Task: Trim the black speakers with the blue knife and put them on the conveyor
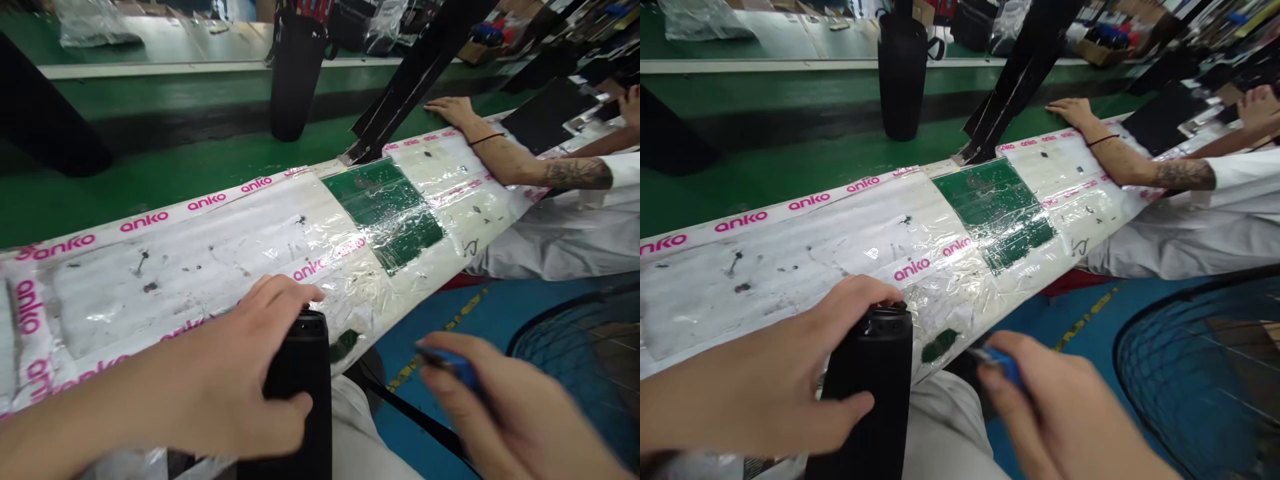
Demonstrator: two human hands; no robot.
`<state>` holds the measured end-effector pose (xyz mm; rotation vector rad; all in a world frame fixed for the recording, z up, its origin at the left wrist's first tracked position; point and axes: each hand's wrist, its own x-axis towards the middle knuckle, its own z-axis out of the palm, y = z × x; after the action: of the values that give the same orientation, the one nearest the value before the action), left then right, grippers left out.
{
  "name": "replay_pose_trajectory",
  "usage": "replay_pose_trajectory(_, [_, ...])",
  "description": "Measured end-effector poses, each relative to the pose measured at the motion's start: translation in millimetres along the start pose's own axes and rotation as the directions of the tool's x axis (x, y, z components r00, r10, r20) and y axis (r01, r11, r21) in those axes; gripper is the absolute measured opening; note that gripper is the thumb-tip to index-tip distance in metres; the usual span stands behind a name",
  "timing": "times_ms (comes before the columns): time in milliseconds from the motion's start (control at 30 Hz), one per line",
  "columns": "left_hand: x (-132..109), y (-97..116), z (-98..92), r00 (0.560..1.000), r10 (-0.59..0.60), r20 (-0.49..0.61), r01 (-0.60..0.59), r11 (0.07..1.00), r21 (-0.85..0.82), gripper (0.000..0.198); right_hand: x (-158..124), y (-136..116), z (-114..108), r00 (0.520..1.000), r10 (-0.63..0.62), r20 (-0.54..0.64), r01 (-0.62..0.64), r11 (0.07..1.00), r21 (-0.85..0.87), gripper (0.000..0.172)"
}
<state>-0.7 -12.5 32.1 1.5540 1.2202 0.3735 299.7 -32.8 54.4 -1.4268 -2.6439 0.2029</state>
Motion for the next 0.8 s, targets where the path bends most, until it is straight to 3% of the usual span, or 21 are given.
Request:
replay_pose_trajectory(33, [4, -4, 0.1, 1.0, -0.001, 0.009, 0.001, 0.999, -0.034, 0.072, 4, -12, 10, 1.0, -0.018, -0.003, 0.018, 0.99, 0.143, 0.013])
replay_pose_trajectory(100, [13, -16, 2.1, 0.998, 0.068, 0.002, -0.068, 0.996, -0.059, 0.069, 10, -30, 28, 0.999, -0.032, -0.008, 0.033, 0.975, 0.221, 0.014])
replay_pose_trajectory(233, [24, -32, 7.5, 0.966, 0.259, -0.003, -0.257, 0.96, -0.113, 0.063, 15, -37, 43, 0.994, -0.08, -0.072, 0.088, 0.989, 0.117, 0.019])
replay_pose_trajectory(300, [25, -32, 7.8, 0.959, 0.265, 0.097, -0.243, 0.95, -0.195, 0.069, 16, -33, 41, 0.991, -0.111, -0.074, 0.116, 0.992, 0.058, 0.021])
replay_pose_trajectory(400, [25, -29, 8.0, 0.964, 0.164, 0.208, -0.109, 0.961, -0.253, 0.081, 18, -28, 38, 0.99, -0.134, -0.032, 0.135, 0.99, 0.043, 0.021])
replay_pose_trajectory(500, [30, -28, 13.7, 0.989, 0.062, 0.132, -0.025, 0.963, -0.268, 0.081, 17, -24, 38, 0.995, -0.098, -0.006, 0.098, 0.992, 0.077, 0.018])
replay_pose_trajectory(667, [37, -33, 30.8, 0.984, 0.169, 0.048, -0.153, 0.96, -0.235, 0.072, 11, -21, 48, 0.998, -0.023, 0.062, 0.011, 0.98, 0.196, 0.015])
replay_pose_trajectory(800, [35, -32, 36.9, 0.968, 0.234, -0.088, -0.246, 0.955, -0.166, 0.072, 5, -28, 59, 0.998, 0.056, 0.038, -0.065, 0.948, 0.312, 0.019])
